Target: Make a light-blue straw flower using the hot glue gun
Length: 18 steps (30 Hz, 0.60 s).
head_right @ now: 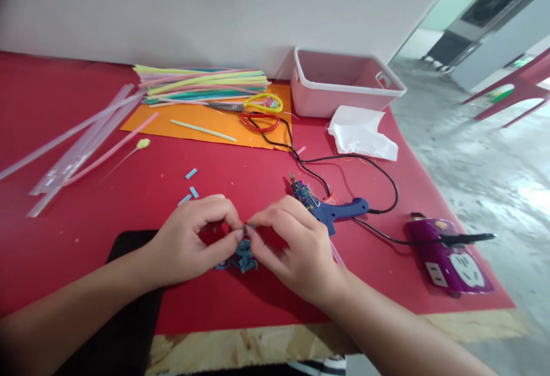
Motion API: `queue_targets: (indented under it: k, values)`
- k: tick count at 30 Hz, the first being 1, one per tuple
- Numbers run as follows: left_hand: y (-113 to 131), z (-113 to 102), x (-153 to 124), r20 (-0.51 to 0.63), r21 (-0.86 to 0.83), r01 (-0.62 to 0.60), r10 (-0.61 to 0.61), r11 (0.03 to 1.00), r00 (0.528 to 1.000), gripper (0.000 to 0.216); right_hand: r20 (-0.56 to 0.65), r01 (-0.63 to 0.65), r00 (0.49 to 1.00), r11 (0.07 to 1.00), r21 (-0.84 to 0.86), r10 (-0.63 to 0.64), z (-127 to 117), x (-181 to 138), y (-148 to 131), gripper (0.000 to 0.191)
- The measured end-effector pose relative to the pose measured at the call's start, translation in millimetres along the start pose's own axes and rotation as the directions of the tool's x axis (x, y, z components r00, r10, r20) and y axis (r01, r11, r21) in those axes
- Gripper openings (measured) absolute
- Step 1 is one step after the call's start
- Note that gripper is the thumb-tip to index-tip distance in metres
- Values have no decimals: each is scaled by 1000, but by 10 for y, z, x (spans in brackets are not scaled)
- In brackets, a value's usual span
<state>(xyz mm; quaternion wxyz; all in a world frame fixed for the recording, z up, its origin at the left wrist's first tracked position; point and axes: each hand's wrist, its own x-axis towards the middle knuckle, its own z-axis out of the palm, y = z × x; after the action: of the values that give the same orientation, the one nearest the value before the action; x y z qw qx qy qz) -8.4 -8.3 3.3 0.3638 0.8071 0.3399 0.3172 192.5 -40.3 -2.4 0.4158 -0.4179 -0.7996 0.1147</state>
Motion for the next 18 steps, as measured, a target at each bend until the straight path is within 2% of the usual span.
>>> queue_targets:
  k: [8, 18]
  values:
    - [24, -3, 29, -19, -11, 24, -24, 1000, 1000, 16, -22, 44, 999, 998, -46, -45, 10, -19, 6, 15]
    - [29, 2, 4, 18, -71, 55, -54, 996, 998, 15, -48, 122, 991, 987, -105, -127, 4, 3, -26, 17]
